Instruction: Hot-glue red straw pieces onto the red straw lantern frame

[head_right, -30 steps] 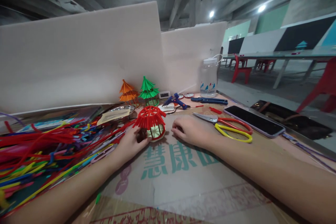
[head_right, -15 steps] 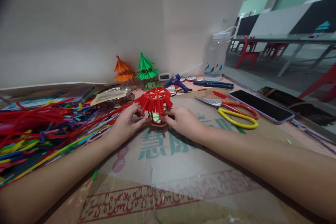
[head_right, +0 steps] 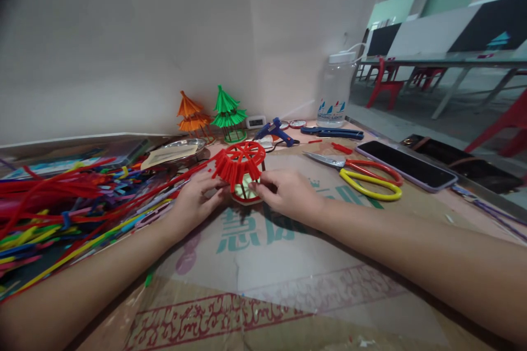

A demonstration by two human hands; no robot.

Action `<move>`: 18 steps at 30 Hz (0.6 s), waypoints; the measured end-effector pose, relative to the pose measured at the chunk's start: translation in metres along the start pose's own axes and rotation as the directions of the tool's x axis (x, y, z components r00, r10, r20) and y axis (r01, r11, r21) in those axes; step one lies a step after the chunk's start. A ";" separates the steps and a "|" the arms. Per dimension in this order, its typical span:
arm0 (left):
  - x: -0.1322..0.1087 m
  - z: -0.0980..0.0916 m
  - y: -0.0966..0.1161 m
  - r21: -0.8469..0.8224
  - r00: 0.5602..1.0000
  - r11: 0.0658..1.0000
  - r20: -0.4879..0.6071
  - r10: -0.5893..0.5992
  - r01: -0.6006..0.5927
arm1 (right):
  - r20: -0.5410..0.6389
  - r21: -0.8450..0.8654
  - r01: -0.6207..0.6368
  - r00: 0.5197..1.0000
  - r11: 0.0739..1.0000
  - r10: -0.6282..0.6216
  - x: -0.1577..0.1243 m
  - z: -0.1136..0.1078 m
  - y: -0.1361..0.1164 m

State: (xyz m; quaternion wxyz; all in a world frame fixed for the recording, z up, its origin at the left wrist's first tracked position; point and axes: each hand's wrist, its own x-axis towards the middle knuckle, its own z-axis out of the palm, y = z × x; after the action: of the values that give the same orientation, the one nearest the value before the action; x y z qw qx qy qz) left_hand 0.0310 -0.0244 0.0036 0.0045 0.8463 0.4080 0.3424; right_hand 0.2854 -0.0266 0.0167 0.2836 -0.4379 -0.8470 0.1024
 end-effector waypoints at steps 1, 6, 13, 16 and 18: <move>0.000 0.000 0.000 0.005 1.000 1.000 0.003 -0.005 0.005 | 0.008 0.011 -0.017 1.000 1.000 0.017 0.000 0.000 0.001; 0.001 -0.001 0.003 0.004 0.999 0.999 0.041 -0.035 0.035 | 0.083 -0.003 -0.085 0.993 0.996 0.085 0.004 0.003 0.003; 0.000 0.002 0.002 -0.026 0.998 0.999 0.050 -0.034 0.036 | 0.125 -0.027 -0.069 0.990 0.997 0.071 0.004 0.001 0.001; -0.001 0.002 0.000 0.009 0.999 1.000 0.044 -0.014 0.013 | 0.125 -0.025 -0.071 0.989 0.997 0.073 0.005 0.001 0.000; -0.001 0.001 0.000 0.025 0.999 1.000 0.042 0.013 -0.014 | 0.124 -0.011 -0.064 0.990 0.998 0.064 0.005 0.001 0.000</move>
State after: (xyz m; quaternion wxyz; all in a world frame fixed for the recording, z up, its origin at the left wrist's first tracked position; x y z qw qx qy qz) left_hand 0.0312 -0.0252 0.0027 -0.0001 0.8560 0.4066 0.3194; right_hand 0.2828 -0.0229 0.0182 0.2252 -0.4585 -0.8489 0.1357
